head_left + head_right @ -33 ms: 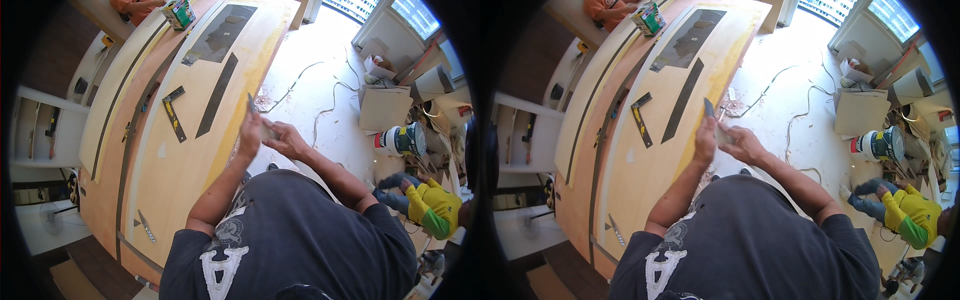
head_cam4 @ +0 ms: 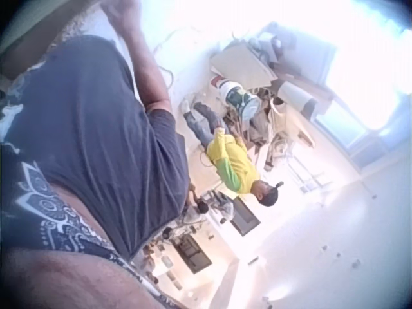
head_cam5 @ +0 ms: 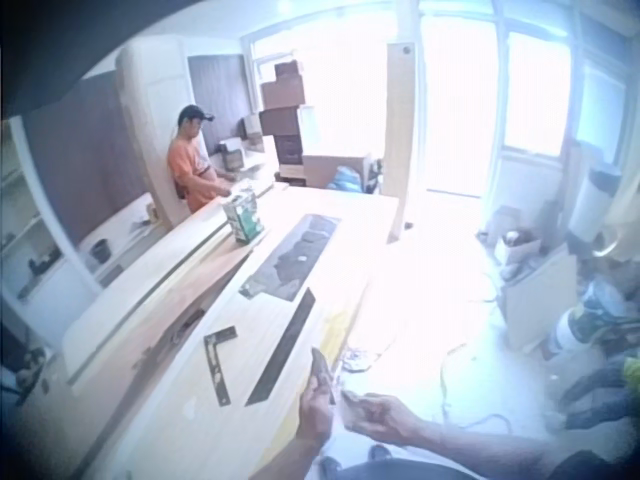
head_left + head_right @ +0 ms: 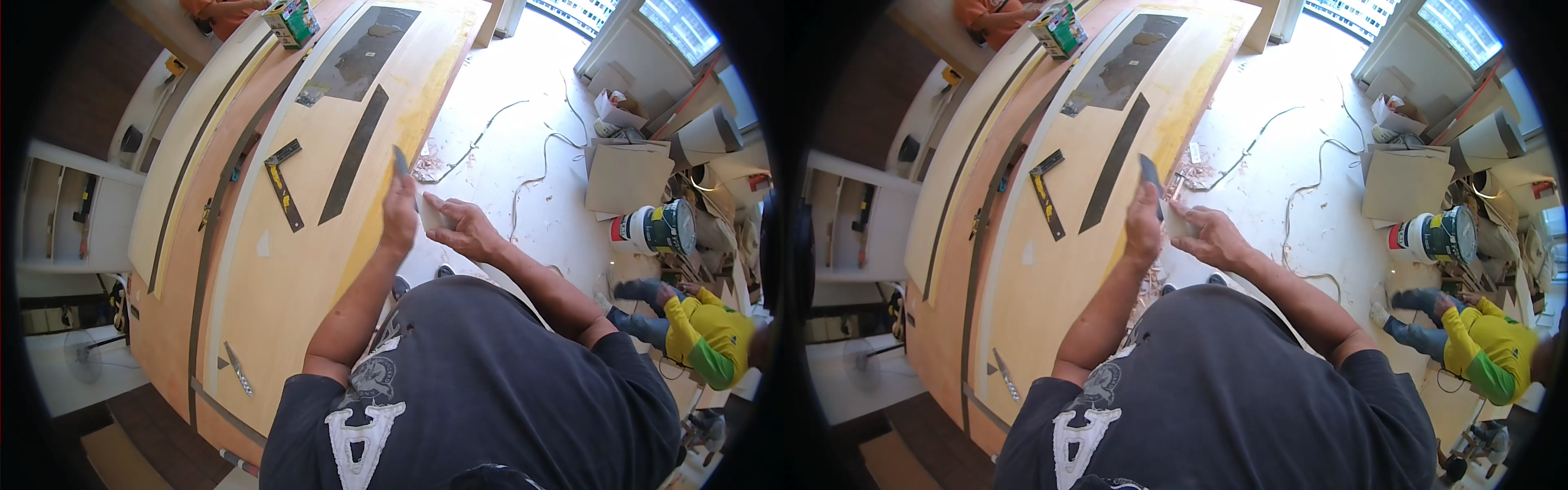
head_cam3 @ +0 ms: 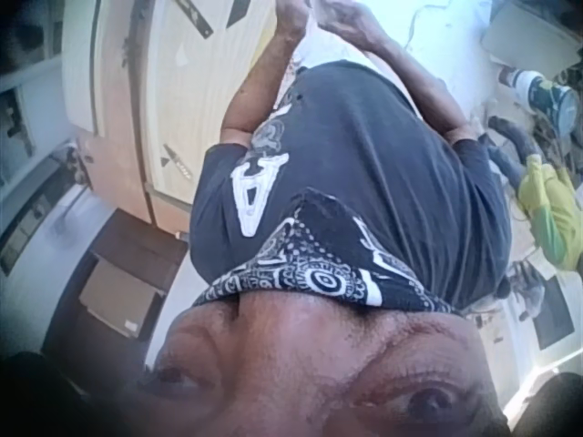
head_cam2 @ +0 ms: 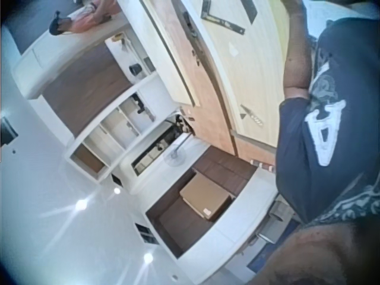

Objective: The person marks a laminate strip using a square and a pencil, cuts the strip along a metal ruler using a utility knife, and sands its edges with sandpaper.

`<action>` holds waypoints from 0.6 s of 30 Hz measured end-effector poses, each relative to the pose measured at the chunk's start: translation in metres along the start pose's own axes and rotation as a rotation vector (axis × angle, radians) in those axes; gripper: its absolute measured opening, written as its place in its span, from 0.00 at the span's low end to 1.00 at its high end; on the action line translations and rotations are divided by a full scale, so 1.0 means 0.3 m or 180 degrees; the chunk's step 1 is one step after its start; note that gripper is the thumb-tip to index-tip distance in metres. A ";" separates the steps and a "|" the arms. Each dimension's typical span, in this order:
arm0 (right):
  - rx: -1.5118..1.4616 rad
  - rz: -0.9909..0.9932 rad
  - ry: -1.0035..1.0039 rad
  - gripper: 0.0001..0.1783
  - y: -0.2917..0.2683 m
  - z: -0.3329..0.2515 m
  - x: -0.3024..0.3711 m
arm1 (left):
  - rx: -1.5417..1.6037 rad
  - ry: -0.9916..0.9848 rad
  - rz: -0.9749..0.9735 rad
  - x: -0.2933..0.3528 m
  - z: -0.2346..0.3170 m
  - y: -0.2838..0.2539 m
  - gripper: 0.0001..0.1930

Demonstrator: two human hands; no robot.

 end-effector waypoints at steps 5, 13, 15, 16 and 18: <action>-0.0201 0.0432 0.0044 0.43 -0.087 0.019 -0.029 | -0.0449 0.0121 0.0236 0.007 0.112 -0.007 0.34; 0.0559 0.0453 -0.0045 0.41 -0.093 -0.030 -0.053 | -0.1146 0.0635 -0.0821 0.152 0.086 0.163 0.35; 0.0896 0.0355 -0.0173 0.41 -0.045 -0.043 -0.033 | -0.0280 0.0290 -0.0434 0.128 0.090 0.130 0.36; 0.0898 0.0344 -0.0185 0.41 -0.050 -0.027 -0.038 | -0.0279 0.0301 -0.0421 0.138 0.079 0.132 0.36; 0.0226 0.0663 0.0190 0.41 -0.100 0.032 -0.053 | -0.1222 0.0744 -0.0693 0.181 0.053 0.167 0.35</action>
Point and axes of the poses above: each hand's wrist, its own x-axis away from the middle knuckle, its own y-axis out of the palm, z = x × y, the point moved 6 cm from there along -x, towards the middle knuckle, and after that the axes turned 12 degrees about x, right-handed, at the moved point
